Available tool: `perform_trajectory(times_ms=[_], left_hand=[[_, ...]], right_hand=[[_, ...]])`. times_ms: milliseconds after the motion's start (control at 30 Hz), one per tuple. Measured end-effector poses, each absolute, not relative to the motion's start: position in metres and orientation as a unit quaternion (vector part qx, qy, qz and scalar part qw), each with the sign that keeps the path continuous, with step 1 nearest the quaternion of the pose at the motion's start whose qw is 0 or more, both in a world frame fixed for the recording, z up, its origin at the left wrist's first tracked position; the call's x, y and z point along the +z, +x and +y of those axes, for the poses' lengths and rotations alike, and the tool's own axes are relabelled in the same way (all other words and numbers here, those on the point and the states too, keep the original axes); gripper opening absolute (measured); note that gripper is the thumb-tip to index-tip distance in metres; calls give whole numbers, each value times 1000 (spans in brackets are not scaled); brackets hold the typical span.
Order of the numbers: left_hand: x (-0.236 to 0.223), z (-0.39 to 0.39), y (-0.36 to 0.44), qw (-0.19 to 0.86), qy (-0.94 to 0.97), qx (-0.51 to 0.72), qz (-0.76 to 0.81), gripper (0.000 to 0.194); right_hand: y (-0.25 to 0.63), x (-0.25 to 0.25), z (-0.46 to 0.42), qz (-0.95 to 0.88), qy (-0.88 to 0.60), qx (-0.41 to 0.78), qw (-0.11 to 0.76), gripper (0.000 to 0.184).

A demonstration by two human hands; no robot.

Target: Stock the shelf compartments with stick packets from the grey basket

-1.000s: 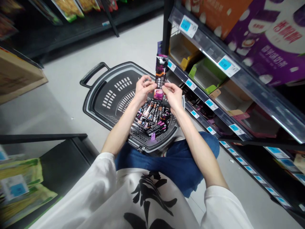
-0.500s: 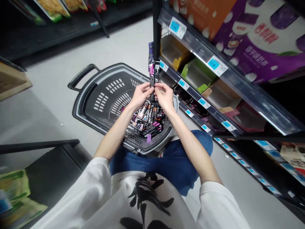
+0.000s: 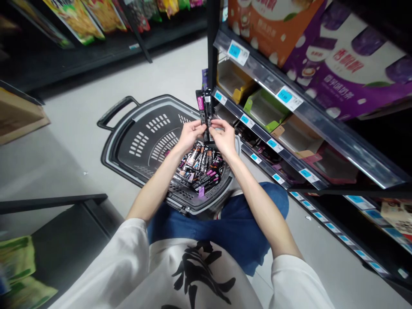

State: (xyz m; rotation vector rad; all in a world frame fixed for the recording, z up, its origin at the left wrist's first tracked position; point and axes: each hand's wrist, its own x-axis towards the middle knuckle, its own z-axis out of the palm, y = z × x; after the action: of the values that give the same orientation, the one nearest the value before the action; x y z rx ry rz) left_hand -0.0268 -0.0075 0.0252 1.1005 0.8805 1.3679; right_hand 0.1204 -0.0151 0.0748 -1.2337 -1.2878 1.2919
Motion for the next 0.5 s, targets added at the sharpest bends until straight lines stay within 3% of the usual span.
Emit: perform_trajectory(times_ms=[233,433,500], left_hand=[[19,-7,-30,483,500,593,405,36],[19,-10,-33,312,596,561,482,23],[18,-12,-33,248,646,537,482,29]], right_hand=[[118,76,-20,-519,-516,517,444,37],[118,76,-24,-532,-509,519,434,55],[118,76,-25,-535,-511,512,437,60]])
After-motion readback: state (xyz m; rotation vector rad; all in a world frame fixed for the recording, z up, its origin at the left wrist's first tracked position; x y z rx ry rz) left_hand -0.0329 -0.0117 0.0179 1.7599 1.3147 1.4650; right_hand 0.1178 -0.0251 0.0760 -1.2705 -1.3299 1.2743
